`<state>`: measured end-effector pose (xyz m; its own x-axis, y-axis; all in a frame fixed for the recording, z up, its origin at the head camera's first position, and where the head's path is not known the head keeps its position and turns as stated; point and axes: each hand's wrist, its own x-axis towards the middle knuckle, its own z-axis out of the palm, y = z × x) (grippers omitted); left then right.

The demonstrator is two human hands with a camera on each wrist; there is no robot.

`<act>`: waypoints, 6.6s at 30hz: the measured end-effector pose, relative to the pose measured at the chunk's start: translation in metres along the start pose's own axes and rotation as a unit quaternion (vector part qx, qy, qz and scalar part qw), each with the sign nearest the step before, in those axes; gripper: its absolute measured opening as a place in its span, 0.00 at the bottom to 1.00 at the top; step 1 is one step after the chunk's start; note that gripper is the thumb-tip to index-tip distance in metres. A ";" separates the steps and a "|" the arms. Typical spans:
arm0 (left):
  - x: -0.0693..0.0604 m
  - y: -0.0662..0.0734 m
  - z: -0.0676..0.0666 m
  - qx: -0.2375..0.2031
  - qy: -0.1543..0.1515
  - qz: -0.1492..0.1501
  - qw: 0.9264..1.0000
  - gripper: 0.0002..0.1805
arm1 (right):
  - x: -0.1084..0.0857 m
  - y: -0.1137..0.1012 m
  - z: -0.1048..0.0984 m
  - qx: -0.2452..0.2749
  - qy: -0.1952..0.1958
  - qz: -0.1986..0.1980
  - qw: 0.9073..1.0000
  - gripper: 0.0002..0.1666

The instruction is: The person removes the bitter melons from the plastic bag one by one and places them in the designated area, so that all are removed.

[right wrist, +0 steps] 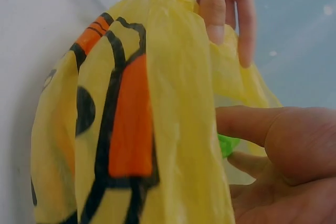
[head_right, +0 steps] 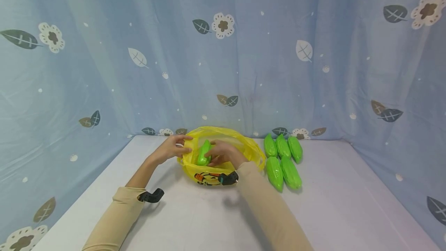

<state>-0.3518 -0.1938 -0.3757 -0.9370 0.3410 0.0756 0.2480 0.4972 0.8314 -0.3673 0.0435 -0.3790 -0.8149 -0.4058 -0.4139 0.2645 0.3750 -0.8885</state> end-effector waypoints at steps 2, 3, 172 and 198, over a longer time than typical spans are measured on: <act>0.000 0.001 0.000 0.002 0.001 0.000 1.000 0.28 | -0.001 0.001 -0.002 0.000 -0.005 -0.007 1.000 0.47; -0.001 0.001 0.000 0.002 0.001 0.000 1.000 0.28 | -0.002 0.002 -0.004 0.000 -0.007 -0.010 1.000 0.46; 0.002 -0.007 -0.002 0.003 -0.003 0.003 1.000 0.28 | -0.191 0.106 -0.202 -0.061 0.010 -0.121 0.991 0.51; 0.002 -0.006 -0.003 0.006 -0.001 0.002 1.000 0.28 | -0.210 0.124 -0.233 -0.051 -0.005 -0.113 0.992 0.50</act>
<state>-0.3563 -0.1983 -0.3792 -0.9357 0.3440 0.0779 0.2546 0.5059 0.8242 -0.2838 0.3691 -0.3565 -0.8418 -0.4974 -0.2097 0.0224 0.3560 -0.9342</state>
